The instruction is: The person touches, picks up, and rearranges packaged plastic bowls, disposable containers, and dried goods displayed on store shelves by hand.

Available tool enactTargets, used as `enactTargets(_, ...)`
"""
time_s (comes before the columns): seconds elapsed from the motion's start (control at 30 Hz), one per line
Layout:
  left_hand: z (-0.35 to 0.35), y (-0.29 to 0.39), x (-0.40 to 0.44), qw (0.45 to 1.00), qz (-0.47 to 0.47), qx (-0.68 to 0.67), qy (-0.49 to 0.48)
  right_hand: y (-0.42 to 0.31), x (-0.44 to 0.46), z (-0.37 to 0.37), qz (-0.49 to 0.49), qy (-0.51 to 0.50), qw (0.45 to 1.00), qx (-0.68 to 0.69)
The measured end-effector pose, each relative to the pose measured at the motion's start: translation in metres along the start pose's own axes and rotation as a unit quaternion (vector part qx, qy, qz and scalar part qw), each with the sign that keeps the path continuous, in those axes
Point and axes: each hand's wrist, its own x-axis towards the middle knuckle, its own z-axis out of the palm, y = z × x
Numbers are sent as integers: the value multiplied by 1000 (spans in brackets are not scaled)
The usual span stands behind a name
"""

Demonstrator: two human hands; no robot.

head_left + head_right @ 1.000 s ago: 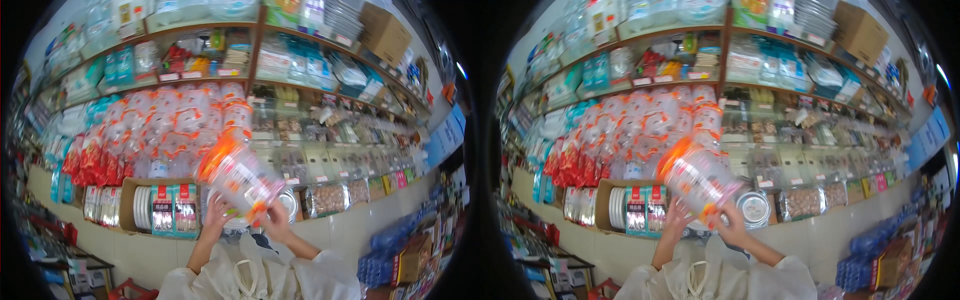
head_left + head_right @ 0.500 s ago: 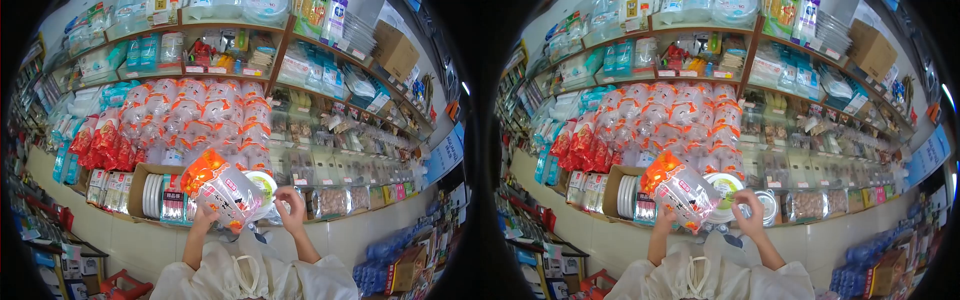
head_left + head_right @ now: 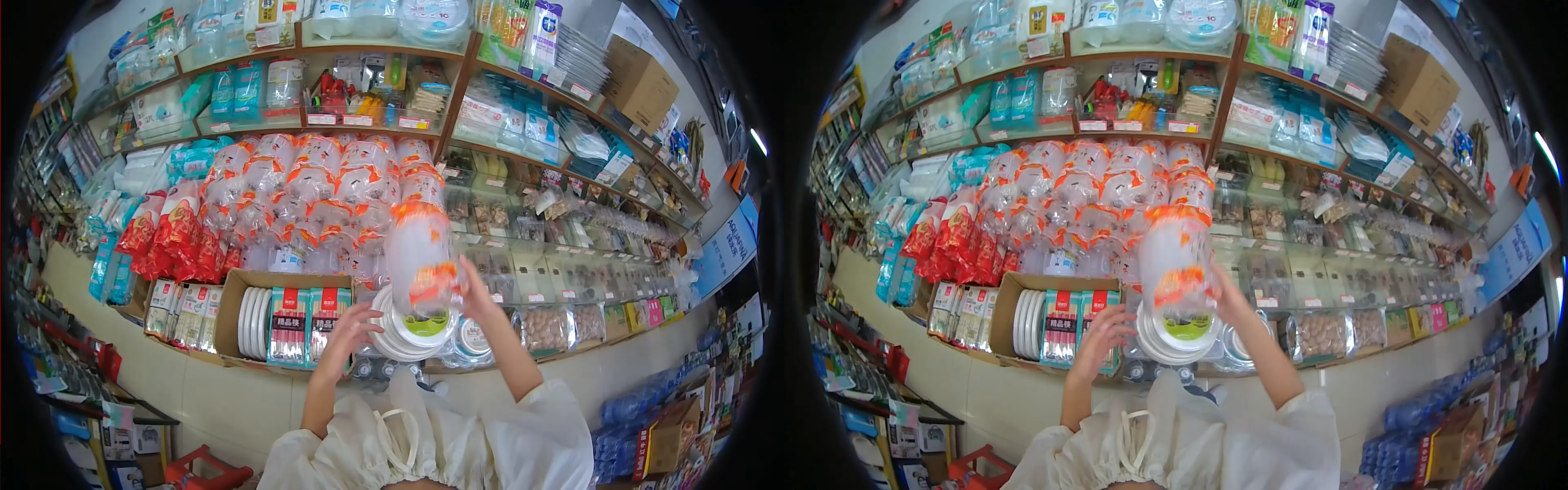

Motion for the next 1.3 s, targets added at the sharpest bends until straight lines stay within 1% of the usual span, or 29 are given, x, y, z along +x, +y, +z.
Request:
enactTargets(0.03,-5,1,-5,999,15,29,21,-20,13,7,-17,-24,999,20)
enactTargets(0.07,-10,2,-10,997,32,58,41,-36,32,5,-30,-20,999,-12)
enactTargets(0.17,-30,-2,-39,989,13,76,125,-80,91,4,-72,-15,993,-90)
enactTargets(0.23,-49,-15,-67,982,9,19,189,-101,136,-1,-88,-14,993,-81)
enactTargets(0.3,-64,-25,-100,961,-13,14,274,-117,187,-14,-99,-1,992,-82)
enactTargets(0.37,-69,-28,-130,939,-23,37,341,-124,230,-24,-101,25,990,-93)
enactTargets(0.4,-72,-32,-144,927,-28,54,371,-128,230,-15,-104,14,988,-116)
enactTargets(0.47,-76,-40,-169,898,-42,85,430,-132,214,13,-64,76,973,-206)
enactTargets(0.5,-75,-42,-177,894,-40,81,439,-131,210,21,-43,108,961,-250)
enactTargets(0.57,-72,-44,-189,886,-38,72,456,-124,254,-5,-29,95,952,-290)
enactTargets(0.67,-64,-47,-190,894,-23,49,446,-122,262,-15,-12,85,943,-323)
enactTargets(0.8,-62,-49,-176,903,-28,61,425,-125,253,-23,-4,84,931,-356)
enactTargets(0.9,-64,-45,-161,915,-34,71,397,-122,249,-29,-3,93,932,-350)
enactTargets(1.0,-64,-41,-150,922,-32,79,378,-118,244,-40,-30,83,942,-325)
enactTargets(1.1,-68,-43,-142,930,-29,86,356,-114,226,-52,-49,114,942,-312)
enactTargets(1.17,-68,-44,-135,934,-33,88,345,-107,216,-72,-59,118,950,-284)
enactTargets(1.3,-71,-38,-105,952,-34,103,287,-81,184,-119,-65,105,971,-207)
